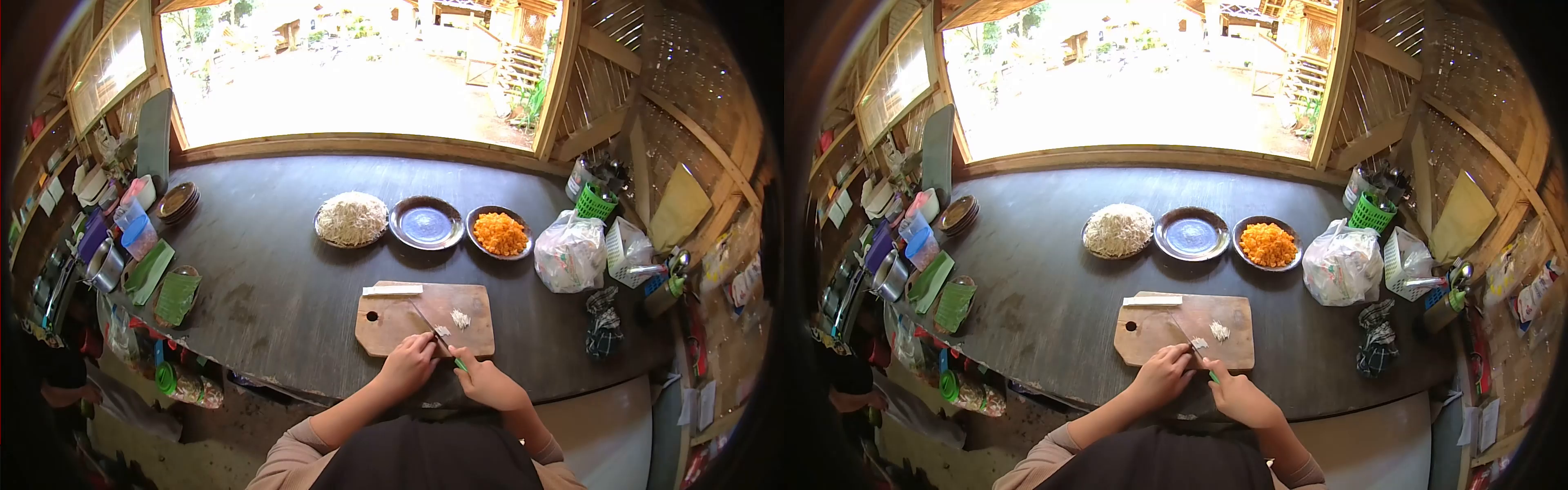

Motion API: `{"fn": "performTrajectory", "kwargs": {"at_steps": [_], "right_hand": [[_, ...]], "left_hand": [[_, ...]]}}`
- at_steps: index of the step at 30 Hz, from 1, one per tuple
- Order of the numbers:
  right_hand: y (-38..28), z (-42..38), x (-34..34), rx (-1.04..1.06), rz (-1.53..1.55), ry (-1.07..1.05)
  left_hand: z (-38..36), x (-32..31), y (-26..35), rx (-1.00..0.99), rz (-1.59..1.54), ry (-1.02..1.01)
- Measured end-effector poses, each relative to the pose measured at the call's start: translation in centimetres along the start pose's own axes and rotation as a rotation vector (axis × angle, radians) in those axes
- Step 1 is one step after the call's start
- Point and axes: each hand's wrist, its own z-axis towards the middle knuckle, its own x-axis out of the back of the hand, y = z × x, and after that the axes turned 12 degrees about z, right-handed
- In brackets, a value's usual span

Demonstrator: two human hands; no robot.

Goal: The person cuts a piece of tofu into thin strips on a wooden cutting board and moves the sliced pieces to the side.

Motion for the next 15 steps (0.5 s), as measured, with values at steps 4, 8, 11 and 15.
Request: {"fn": "performTrajectory", "kwargs": {"at_steps": [4, 8, 11, 15], "right_hand": [[3.0, 1.9, -2.2, 0.157, 0.038, 0.096], [1.2, 1.7, -1.0, 0.077, -0.005, 0.042], [-0.5, 0.4, 0.2, 0.032, -0.011, -0.002], [2.7, 1.8, -1.9, 0.185, 0.060, 0.080]], "left_hand": [[0.1, 0.0, 0.1, 0.009, 0.000, -0.004], [0.2, -0.3, -0.1, 0.003, -0.002, 0.002], [0.1, -0.3, -0.1, 0.011, 0.018, 0.002], [0.2, 0.3, 0.1, 0.024, 0.025, 0.000]]}}
